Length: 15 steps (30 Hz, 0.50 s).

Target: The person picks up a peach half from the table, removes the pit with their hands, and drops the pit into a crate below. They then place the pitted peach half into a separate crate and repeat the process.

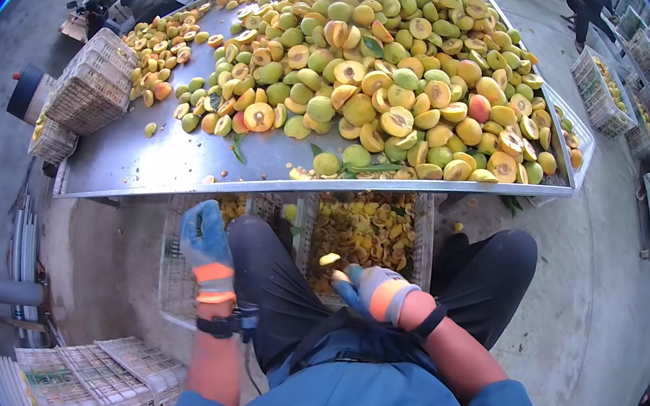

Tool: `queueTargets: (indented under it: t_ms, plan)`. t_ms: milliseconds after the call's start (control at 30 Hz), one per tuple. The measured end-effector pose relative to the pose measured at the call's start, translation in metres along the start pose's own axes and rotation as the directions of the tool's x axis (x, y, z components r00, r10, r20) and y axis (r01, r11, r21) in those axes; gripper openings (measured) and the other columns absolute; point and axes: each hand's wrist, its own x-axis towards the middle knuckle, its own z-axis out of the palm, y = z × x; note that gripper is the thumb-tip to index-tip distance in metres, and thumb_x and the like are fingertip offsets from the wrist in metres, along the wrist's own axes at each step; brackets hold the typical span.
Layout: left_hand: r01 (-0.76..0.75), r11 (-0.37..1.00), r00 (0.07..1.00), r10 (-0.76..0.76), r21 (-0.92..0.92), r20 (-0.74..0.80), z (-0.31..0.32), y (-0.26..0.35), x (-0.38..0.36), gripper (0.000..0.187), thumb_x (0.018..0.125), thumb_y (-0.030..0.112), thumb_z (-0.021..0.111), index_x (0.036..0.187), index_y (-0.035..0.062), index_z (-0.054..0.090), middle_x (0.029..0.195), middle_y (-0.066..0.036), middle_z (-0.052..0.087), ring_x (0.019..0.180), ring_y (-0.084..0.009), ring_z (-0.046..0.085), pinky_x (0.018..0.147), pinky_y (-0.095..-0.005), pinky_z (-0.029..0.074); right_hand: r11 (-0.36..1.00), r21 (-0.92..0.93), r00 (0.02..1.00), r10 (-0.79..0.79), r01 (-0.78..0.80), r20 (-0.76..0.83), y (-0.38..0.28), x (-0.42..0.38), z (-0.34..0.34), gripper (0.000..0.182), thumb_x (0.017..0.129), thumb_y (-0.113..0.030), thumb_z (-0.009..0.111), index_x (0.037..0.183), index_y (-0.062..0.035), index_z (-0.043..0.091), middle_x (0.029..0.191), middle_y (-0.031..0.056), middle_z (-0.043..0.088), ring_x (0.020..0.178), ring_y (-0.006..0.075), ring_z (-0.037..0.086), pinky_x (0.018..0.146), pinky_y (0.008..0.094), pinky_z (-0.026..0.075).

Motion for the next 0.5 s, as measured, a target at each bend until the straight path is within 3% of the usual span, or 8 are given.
queueTargets:
  t_ms: [33, 67, 100, 200, 267, 300, 400, 500]
  plan:
    - [-0.297, 0.877, 0.952, 0.303, 0.377, 0.045, -0.006, 0.003, 0.015, 0.028, 0.091, 0.022, 0.079, 0.109, 0.0007, 0.072, 0.104, -0.012, 0.072, 0.094, -0.0225, 0.070, 0.082, -0.0338, 0.056, 0.996, -0.034, 0.994, 0.088, -0.086, 0.063, 0.008, 0.003, 0.004, 0.050, 0.107, -0.045, 0.042, 0.114, -0.0010, 0.064, 0.102, 0.0281, 0.072, 0.100, 0.0481, 0.068, 0.084, 0.0570, 0.053]
    - [-0.509, 0.544, 0.824, 0.532, 0.668, 0.194, -0.005, 0.008, 0.024, 0.029, 0.092, 0.023, 0.078, 0.110, 0.0011, 0.073, 0.105, -0.012, 0.072, 0.095, -0.0217, 0.070, 0.082, -0.0334, 0.056, 0.996, -0.032, 0.994, 0.087, -0.086, 0.061, 0.011, 0.002, 0.007, 0.050, 0.107, -0.045, 0.042, 0.114, -0.0010, 0.064, 0.102, 0.0281, 0.072, 0.100, 0.0481, 0.068, 0.084, 0.0570, 0.053]
    - [-0.506, 0.544, 0.825, 0.532, 0.670, 0.191, 0.005, 0.014, 0.029, 0.029, 0.092, 0.023, 0.078, 0.110, 0.0011, 0.073, 0.105, -0.012, 0.072, 0.095, -0.0217, 0.070, 0.082, -0.0334, 0.056, 0.995, -0.015, 0.994, 0.100, -0.099, 0.048, 0.013, 0.002, 0.010, 0.049, 0.107, -0.045, 0.042, 0.114, -0.0010, 0.063, 0.100, 0.0277, 0.073, 0.097, 0.0478, 0.069, 0.083, 0.0566, 0.053]
    - [-0.366, 0.920, 0.892, 0.302, 0.143, 0.338, 0.075, 0.028, 0.042, 0.033, 0.089, 0.022, 0.079, 0.116, 0.0033, 0.072, 0.109, -0.013, 0.071, 0.097, -0.0262, 0.068, 0.087, -0.0372, 0.056, 0.995, 0.003, 0.993, 0.100, -0.101, 0.058, 0.018, 0.002, 0.020, 0.049, 0.107, -0.046, 0.043, 0.112, -0.0007, 0.062, 0.094, 0.0287, 0.072, 0.091, 0.0492, 0.069, 0.081, 0.0567, 0.053]
    - [-0.464, 0.876, 0.788, 0.342, 0.129, 0.511, 0.133, 0.033, 0.046, 0.038, 0.090, 0.027, 0.077, 0.121, 0.0059, 0.071, 0.118, -0.016, 0.069, 0.100, -0.0306, 0.068, 0.090, -0.0393, 0.055, 0.996, 0.090, 0.999, 0.012, -0.009, -0.041, 0.022, 0.000, 0.022, 0.048, 0.107, -0.046, 0.044, 0.110, -0.0008, 0.060, 0.090, 0.0293, 0.071, 0.088, 0.0500, 0.068, 0.078, 0.0571, 0.053]
    - [-0.350, 0.929, 0.760, 0.206, 0.121, 0.616, 0.156, 0.042, 0.044, 0.042, 0.088, 0.032, 0.076, 0.121, 0.0063, 0.071, 0.126, -0.019, 0.067, 0.113, -0.0383, 0.065, 0.100, -0.0444, 0.051, 0.989, 0.143, 0.996, -0.010, 0.023, -0.093, 0.022, -0.005, 0.018, 0.047, 0.106, -0.046, 0.046, 0.109, -0.0013, 0.059, 0.086, 0.0292, 0.070, 0.084, 0.0509, 0.068, 0.076, 0.0578, 0.052]
    - [-0.420, 0.867, 0.571, 0.023, 0.268, 0.821, 0.201, 0.020, 0.044, 0.048, 0.086, 0.039, 0.076, 0.123, 0.0100, 0.072, 0.131, -0.020, 0.065, 0.118, -0.0415, 0.063, 0.103, -0.0469, 0.050, 0.990, 0.142, 0.991, 0.035, -0.017, -0.127, 0.026, -0.014, 0.011, 0.045, 0.106, -0.046, 0.046, 0.108, -0.0020, 0.058, 0.085, 0.0286, 0.070, 0.083, 0.0508, 0.068, 0.076, 0.0586, 0.052]
    - [-0.441, 0.844, 0.597, 0.020, 0.307, 0.802, 0.204, 0.015, 0.045, 0.045, 0.088, 0.036, 0.074, 0.122, 0.0081, 0.072, 0.122, -0.017, 0.070, 0.108, -0.0344, 0.069, 0.099, -0.0433, 0.053, 0.976, 0.216, 0.971, 0.020, 0.033, -0.239, 0.032, -0.020, 0.008, 0.039, 0.105, -0.041, 0.052, 0.109, -0.0026, 0.058, 0.085, 0.0288, 0.069, 0.080, 0.0494, 0.068, 0.070, 0.0571, 0.051]
